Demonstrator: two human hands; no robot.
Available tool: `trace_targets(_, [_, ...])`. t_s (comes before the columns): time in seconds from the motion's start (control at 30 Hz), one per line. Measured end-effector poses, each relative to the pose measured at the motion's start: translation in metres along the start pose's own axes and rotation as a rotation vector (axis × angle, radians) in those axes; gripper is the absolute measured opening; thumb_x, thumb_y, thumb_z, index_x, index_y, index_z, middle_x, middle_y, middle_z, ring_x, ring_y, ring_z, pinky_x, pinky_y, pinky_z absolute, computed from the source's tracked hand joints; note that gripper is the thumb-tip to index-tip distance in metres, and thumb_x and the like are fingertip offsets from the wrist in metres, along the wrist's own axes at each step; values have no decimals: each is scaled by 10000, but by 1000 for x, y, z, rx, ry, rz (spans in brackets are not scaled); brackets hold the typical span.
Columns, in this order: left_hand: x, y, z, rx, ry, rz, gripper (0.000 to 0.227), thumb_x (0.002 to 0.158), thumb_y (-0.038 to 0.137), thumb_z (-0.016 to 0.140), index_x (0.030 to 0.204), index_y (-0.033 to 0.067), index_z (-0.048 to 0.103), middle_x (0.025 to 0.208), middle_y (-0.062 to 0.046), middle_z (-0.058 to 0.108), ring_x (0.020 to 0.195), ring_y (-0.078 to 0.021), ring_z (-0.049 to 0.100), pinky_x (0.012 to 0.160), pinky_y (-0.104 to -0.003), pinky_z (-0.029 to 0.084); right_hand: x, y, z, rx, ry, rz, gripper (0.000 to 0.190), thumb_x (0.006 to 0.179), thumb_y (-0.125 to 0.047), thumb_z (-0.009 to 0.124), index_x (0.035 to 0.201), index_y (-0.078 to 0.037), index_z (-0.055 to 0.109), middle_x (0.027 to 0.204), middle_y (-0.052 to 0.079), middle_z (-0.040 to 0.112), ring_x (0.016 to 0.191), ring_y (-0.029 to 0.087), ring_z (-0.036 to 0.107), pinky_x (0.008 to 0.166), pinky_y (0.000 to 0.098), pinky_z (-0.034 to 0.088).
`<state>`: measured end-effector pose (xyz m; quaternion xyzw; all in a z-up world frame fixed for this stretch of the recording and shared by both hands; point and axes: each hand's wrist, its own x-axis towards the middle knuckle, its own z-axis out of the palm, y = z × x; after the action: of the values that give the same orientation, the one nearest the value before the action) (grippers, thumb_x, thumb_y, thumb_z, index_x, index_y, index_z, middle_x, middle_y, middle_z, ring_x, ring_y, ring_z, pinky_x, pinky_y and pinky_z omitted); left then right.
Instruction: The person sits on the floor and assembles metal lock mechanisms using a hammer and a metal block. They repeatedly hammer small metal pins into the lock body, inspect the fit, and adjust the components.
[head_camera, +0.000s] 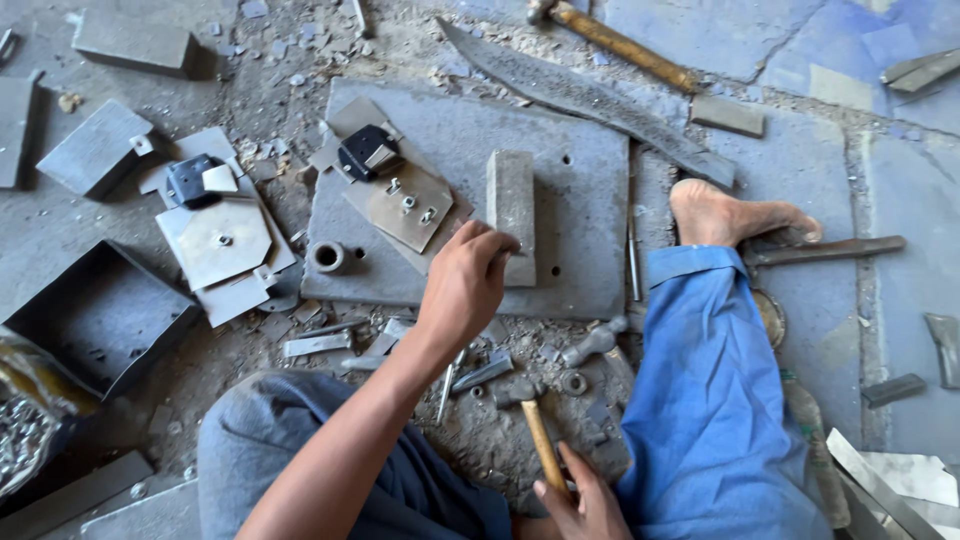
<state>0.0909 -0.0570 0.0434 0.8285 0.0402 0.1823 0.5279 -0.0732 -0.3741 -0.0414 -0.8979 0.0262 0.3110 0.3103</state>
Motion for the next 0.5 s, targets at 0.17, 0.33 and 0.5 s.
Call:
trace_targets(0.17, [21,-31,29,-35,-116,-12,193,866,22,671,1026,49,775,948,-182,689,877,-346,683,812,-433,553,13,15,-36,-40,430,-395,664,853,-242,721,1412,48,510,1389,260,572,1241,383,627,1017,439,515])
trace_targets(0.33, [23,-48,38,-19,-142,126,188,874,24,684,1025,53,792,959,-176,693,926,-337,677,839,-414,550,59,-10,-95,-384,548,-321,582,945,-157,621,1444,91,455,1435,328,502,1318,462,505,1115,471,426])
trace_targets(0.5, [33,-44,31,65,-80,187,194,806,78,765,994,61,804,986,-161,703,921,-329,671,817,-420,563,76,-29,-89,-691,412,15,540,908,-286,671,1361,-13,559,1359,193,574,1253,387,542,1070,472,434])
